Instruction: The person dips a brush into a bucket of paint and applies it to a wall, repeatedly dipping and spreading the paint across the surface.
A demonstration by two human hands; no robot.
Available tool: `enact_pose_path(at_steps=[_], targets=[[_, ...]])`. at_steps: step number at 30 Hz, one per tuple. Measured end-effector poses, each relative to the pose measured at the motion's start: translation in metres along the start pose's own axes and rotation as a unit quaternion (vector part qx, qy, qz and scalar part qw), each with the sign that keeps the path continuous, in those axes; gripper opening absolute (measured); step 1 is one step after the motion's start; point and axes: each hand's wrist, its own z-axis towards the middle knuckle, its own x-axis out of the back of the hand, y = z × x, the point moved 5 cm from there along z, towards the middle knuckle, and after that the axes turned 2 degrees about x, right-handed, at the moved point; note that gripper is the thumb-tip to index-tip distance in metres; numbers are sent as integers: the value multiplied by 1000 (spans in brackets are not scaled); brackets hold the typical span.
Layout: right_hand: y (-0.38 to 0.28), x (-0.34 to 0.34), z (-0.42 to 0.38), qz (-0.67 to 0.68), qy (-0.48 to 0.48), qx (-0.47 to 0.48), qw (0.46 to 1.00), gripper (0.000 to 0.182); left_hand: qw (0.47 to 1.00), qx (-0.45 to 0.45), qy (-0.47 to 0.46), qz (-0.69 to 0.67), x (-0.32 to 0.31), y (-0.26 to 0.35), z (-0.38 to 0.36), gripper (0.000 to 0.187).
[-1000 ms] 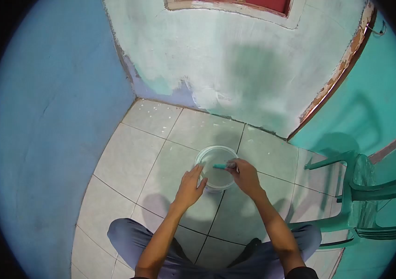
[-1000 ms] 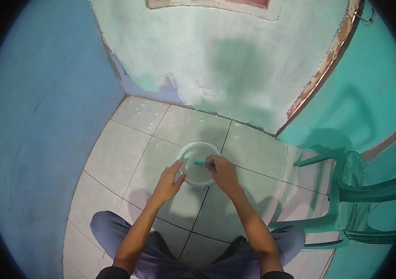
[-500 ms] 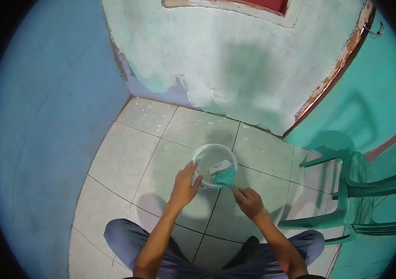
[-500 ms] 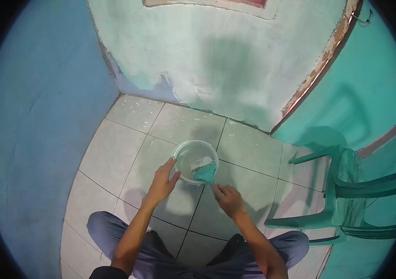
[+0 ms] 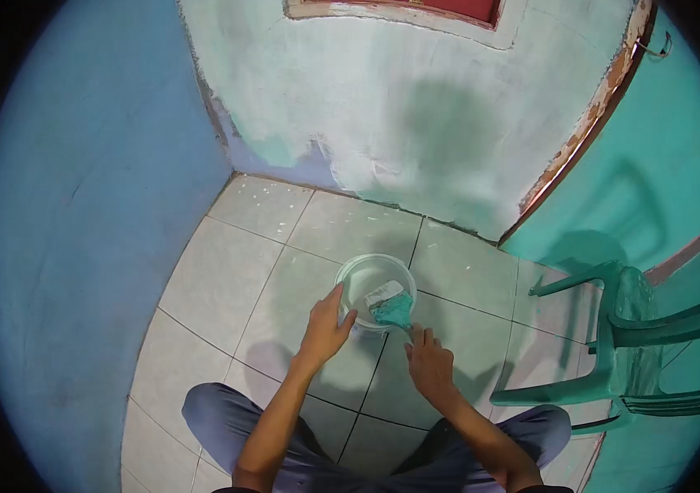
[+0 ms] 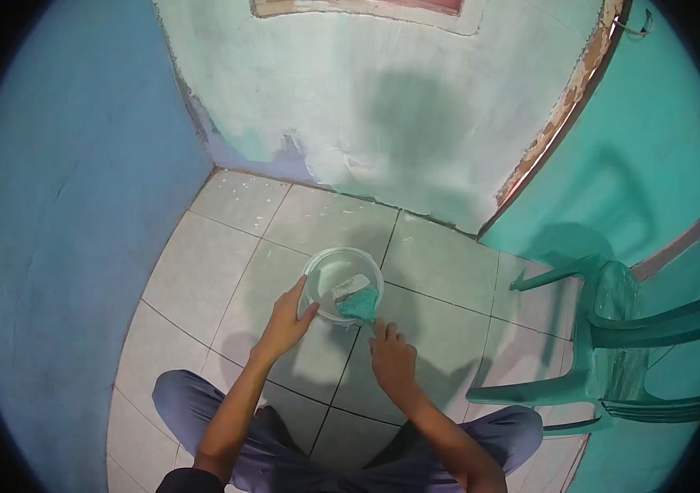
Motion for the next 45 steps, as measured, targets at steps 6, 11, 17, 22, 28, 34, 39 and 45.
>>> enact_pose_path(at_steps=[6, 11, 17, 22, 28, 34, 39, 45], targets=[[9, 35, 17, 110, 31, 11, 993, 42, 998, 44, -29, -28, 5, 8, 0, 68], [17, 27, 13, 132, 39, -4, 991, 37, 999, 14, -8, -42, -3, -5, 3, 69], [21, 26, 16, 118, 48, -3, 992, 38, 998, 23, -4, -65, 4, 2, 1, 68], [20, 25, 16, 125, 56, -4, 991, 39, 998, 23, -8, -61, 2, 0, 2, 66], [19, 21, 15, 129, 57, 7, 990, 38, 996, 16, -14, -92, 4, 7, 5, 63], [15, 23, 13, 137, 58, 5, 989, 39, 995, 21, -3, -102, 14, 16, 2, 53], [4, 21, 18, 148, 48, -13, 988, 39, 995, 1, 24, -101, 37, 9, -3, 47], [-10, 20, 24, 156, -9, -57, 986, 41, 987, -17, 83, -139, 47, 28, 12, 36]])
